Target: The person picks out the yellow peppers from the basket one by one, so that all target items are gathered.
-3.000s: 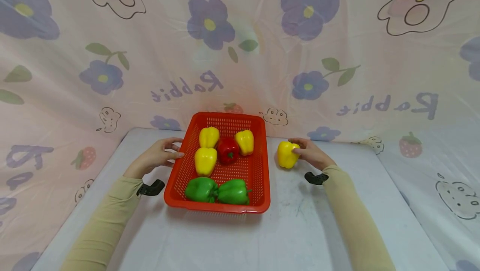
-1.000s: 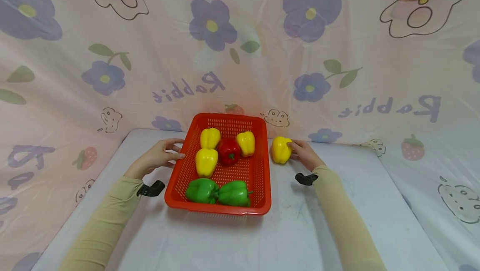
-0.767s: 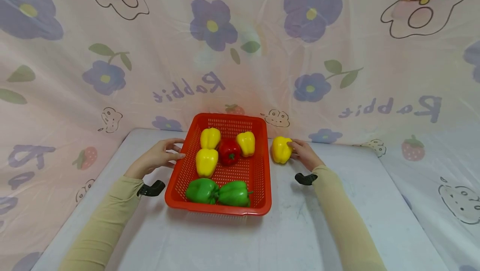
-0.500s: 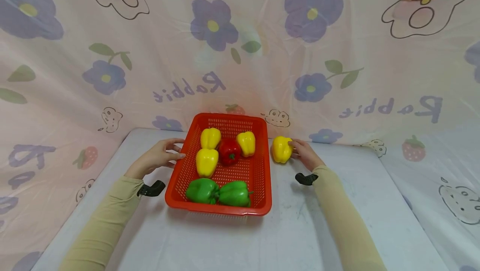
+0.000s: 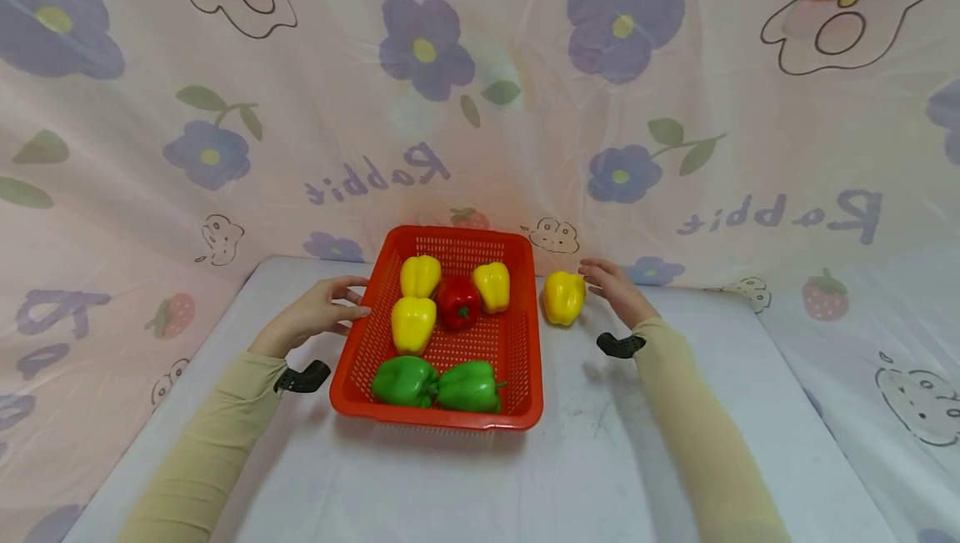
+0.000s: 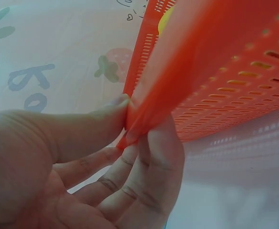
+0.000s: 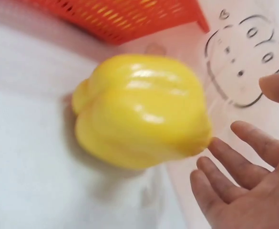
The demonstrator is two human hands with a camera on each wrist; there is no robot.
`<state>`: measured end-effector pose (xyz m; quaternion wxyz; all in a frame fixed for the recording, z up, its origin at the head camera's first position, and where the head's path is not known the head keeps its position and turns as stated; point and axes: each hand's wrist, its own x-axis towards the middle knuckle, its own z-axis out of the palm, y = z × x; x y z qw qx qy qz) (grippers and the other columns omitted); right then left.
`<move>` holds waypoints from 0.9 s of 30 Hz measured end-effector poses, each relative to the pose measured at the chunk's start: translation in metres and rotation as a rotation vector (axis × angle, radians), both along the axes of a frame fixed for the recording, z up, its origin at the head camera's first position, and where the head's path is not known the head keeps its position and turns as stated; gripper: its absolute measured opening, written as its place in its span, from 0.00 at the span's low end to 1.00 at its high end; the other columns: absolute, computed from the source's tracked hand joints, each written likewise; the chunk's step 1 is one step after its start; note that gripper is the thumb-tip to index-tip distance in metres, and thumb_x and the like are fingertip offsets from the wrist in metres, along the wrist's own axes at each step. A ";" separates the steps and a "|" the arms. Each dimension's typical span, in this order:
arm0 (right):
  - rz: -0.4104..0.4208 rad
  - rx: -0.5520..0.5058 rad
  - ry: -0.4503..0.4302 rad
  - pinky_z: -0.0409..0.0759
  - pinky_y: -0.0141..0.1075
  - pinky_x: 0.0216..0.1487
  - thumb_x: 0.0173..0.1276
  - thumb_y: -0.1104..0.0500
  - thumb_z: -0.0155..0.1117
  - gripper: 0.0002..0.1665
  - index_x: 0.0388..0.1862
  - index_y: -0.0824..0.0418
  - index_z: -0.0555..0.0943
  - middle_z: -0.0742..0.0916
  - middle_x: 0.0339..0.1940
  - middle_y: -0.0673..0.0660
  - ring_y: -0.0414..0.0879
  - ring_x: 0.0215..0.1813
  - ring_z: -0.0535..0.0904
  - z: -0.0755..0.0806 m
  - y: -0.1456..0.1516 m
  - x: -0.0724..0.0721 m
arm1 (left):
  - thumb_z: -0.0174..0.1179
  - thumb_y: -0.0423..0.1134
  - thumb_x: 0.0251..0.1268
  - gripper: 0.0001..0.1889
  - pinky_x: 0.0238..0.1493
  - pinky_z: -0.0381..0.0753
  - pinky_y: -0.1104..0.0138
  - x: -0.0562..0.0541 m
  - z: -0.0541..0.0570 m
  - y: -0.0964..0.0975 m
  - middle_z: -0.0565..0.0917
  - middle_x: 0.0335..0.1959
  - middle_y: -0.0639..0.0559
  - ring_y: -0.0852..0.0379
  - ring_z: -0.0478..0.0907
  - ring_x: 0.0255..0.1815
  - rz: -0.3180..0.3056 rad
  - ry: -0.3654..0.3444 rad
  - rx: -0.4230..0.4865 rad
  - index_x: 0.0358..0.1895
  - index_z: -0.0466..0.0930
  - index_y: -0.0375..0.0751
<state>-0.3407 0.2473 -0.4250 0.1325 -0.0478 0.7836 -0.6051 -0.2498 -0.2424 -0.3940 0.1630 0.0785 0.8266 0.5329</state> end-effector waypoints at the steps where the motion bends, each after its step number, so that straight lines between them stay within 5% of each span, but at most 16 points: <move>1: 0.004 0.008 0.016 0.52 0.54 0.71 0.78 0.55 0.45 0.31 0.73 0.69 0.56 0.62 0.71 0.69 0.63 0.71 0.56 0.004 -0.001 0.000 | 0.60 0.34 0.66 0.34 0.39 0.84 0.56 0.000 0.000 0.000 0.73 0.47 0.34 0.49 0.79 0.38 0.001 0.000 0.000 0.71 0.56 0.31; 12: 0.035 -0.096 0.146 0.52 0.52 0.72 0.77 0.57 0.48 0.29 0.71 0.71 0.59 0.64 0.69 0.69 0.63 0.71 0.56 0.045 -0.018 0.005 | 0.60 0.34 0.66 0.33 0.39 0.84 0.56 0.000 0.000 0.000 0.73 0.48 0.33 0.48 0.80 0.38 -0.004 0.007 0.001 0.71 0.56 0.31; 27: 0.129 -0.117 0.176 0.60 0.50 0.69 0.75 0.56 0.51 0.29 0.70 0.66 0.62 0.68 0.67 0.67 0.61 0.68 0.63 0.073 -0.061 0.018 | 0.60 0.35 0.67 0.33 0.39 0.84 0.56 0.000 0.001 0.001 0.73 0.48 0.34 0.48 0.80 0.38 -0.007 0.002 -0.010 0.71 0.56 0.31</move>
